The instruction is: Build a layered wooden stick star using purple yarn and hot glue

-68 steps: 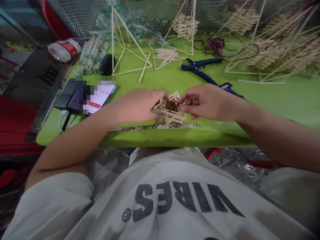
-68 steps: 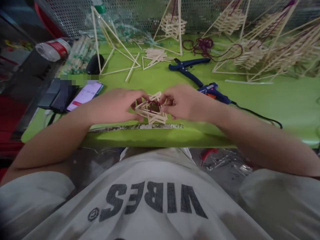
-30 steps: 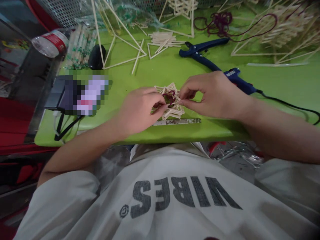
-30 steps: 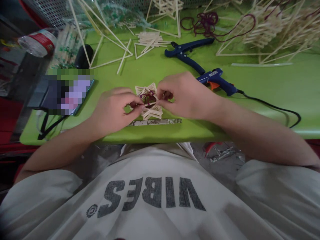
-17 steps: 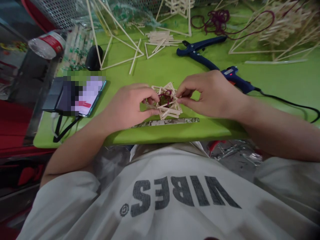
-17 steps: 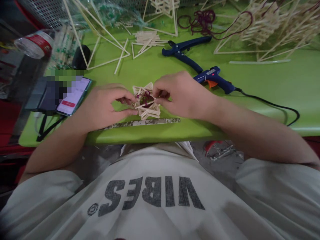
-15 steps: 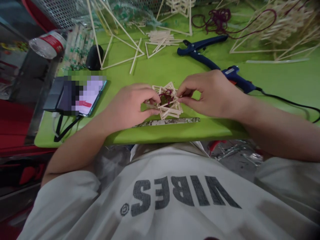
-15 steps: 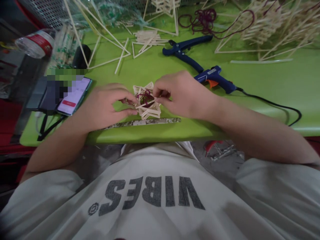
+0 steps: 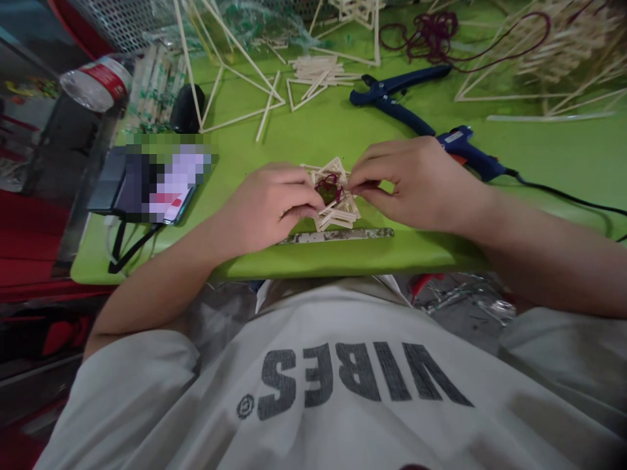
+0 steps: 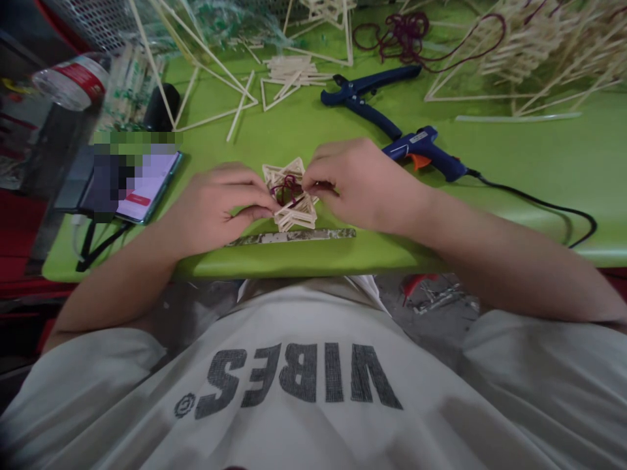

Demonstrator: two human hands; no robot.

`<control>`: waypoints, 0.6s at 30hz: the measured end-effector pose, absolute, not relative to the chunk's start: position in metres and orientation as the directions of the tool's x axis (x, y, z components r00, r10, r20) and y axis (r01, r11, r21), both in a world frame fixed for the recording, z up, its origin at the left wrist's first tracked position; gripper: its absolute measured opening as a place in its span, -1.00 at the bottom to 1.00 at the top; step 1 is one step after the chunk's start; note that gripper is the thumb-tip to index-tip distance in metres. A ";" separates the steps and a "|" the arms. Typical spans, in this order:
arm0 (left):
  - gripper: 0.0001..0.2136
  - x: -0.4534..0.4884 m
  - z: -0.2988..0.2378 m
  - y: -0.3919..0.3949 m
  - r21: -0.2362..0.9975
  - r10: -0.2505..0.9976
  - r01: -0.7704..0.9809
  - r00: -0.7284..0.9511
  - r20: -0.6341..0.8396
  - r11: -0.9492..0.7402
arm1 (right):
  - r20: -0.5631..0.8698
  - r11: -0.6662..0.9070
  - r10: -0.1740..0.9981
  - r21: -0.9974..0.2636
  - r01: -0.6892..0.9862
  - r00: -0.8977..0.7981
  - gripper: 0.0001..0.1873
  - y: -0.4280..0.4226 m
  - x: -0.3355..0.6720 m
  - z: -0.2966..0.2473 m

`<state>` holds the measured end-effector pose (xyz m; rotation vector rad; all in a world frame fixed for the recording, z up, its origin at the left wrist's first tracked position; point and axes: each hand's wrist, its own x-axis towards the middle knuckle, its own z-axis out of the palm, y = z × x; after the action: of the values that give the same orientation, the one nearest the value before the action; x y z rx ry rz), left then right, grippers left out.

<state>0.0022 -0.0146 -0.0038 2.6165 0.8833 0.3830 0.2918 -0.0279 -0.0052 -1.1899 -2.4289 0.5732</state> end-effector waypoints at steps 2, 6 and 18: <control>-0.70 0.003 -0.005 -0.014 0.407 0.626 0.531 0.766 0.144 -0.743 | 0.151 0.562 0.805 -0.507 0.654 -0.574 -0.72 -0.028 0.292 -0.005; -0.70 0.004 -0.007 -0.015 0.387 0.631 0.542 0.760 0.153 -0.746 | 0.146 0.538 0.819 -0.534 0.652 -0.555 -0.69 -0.027 0.292 -0.008; -0.79 -0.002 0.013 -0.032 0.348 0.607 0.511 0.745 0.278 -0.786 | 0.169 0.526 0.847 -0.413 0.743 -0.505 -0.60 -0.028 0.295 0.000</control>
<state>-0.0017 -0.0320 0.0129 2.6959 0.8790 0.5561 0.2945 -0.0275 0.0003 -1.3152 -2.4196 0.4109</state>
